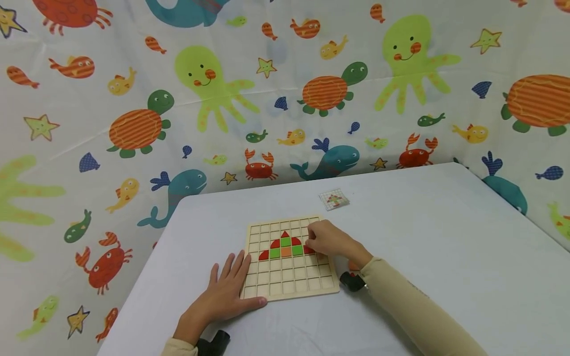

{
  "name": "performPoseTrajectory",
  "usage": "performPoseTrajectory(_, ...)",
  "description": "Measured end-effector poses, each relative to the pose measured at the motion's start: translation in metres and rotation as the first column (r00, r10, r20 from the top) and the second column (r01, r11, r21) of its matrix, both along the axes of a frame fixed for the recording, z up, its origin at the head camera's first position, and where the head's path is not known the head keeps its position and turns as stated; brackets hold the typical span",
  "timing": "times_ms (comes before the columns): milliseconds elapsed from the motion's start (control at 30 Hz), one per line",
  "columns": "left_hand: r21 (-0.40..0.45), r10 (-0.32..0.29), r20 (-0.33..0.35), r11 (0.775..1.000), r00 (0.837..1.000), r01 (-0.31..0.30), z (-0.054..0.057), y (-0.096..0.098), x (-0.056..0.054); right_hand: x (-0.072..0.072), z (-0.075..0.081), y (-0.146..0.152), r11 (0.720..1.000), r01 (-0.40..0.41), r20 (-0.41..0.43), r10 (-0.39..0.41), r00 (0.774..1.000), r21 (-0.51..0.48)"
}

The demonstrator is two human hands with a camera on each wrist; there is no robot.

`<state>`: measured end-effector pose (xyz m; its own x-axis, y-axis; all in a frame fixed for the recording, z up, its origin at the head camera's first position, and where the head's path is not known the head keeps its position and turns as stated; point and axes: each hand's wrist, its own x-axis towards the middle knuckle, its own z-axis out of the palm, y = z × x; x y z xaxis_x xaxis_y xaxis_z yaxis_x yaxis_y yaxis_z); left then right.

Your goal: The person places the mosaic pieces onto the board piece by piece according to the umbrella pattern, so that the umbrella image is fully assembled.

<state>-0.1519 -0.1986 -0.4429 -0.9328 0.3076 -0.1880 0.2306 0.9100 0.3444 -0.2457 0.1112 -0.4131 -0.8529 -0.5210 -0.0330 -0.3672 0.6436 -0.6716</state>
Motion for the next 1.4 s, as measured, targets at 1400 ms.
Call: performPoseTrajectory(1400, -0.019, 0.01, 0.002, 1.0, 1.0, -0.01, -0.001, 0.003, 0.002, 0.007, 0.025, 0.086, 0.927, -0.019, 0.163, -0.045, 0.986, 0.374)
